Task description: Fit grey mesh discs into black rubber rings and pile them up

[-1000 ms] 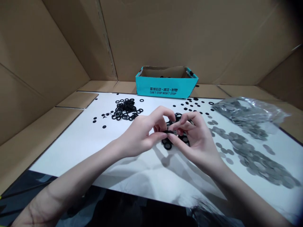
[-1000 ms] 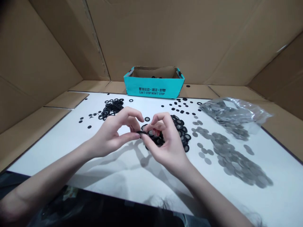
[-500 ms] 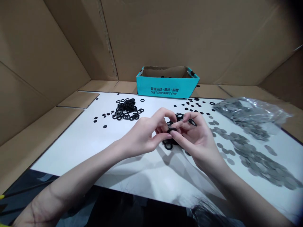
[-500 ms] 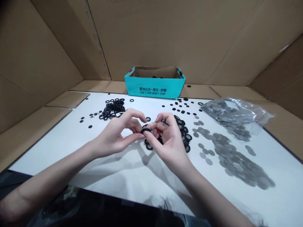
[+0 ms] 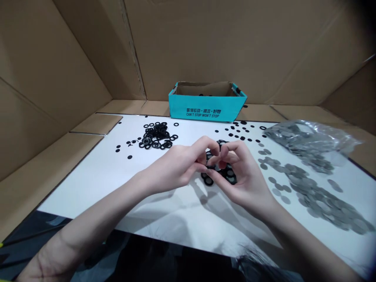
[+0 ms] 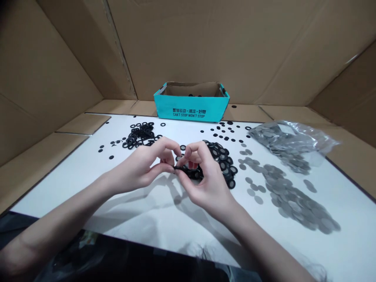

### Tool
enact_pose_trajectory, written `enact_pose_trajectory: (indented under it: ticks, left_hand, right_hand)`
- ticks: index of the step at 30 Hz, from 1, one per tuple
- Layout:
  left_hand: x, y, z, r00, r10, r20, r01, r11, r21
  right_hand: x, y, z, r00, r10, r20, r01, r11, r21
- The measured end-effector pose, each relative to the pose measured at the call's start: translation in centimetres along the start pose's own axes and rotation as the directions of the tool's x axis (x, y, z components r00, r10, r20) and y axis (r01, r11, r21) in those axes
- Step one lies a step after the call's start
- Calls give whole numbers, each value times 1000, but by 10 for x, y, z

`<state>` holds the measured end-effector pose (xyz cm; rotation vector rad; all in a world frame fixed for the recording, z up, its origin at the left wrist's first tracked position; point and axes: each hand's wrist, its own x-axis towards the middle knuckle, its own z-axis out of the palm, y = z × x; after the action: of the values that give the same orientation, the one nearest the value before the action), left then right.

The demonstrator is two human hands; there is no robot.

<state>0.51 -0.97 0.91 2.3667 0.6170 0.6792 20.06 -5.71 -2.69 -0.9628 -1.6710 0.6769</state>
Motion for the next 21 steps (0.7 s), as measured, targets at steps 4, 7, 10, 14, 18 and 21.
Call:
enact_pose_trajectory:
  ticks: [4, 7, 10, 14, 18, 21]
  left_hand:
    - [0, -5, 5, 998, 25, -59, -28, 998, -62]
    - [0, -6, 5, 996, 42, -76, -50, 993, -106]
    - [0, -7, 2, 996, 78, -47, -84, 986, -142]
    - [-1, -6, -2, 996, 83, -29, -86, 991, -98]
    - [-3, -4, -1, 994, 100, -45, -101, 995, -20]
    - [-3, -3, 1, 990, 128, -62, -127, 992, 20]
  right_hand:
    - [1, -1, 4, 988, 136, -72, -125, 982, 143]
    - [1, -1, 4, 981, 175, -88, -156, 969, 193]
    - [0, -2, 2, 981, 182, -63, -164, 963, 216]
    - [-1, -3, 2, 988, 137, -76, -124, 979, 163]
    - [-2, -3, 5, 987, 84, -140, -72, 993, 90]
    - [-3, -4, 7, 984, 60, -171, -51, 997, 58]
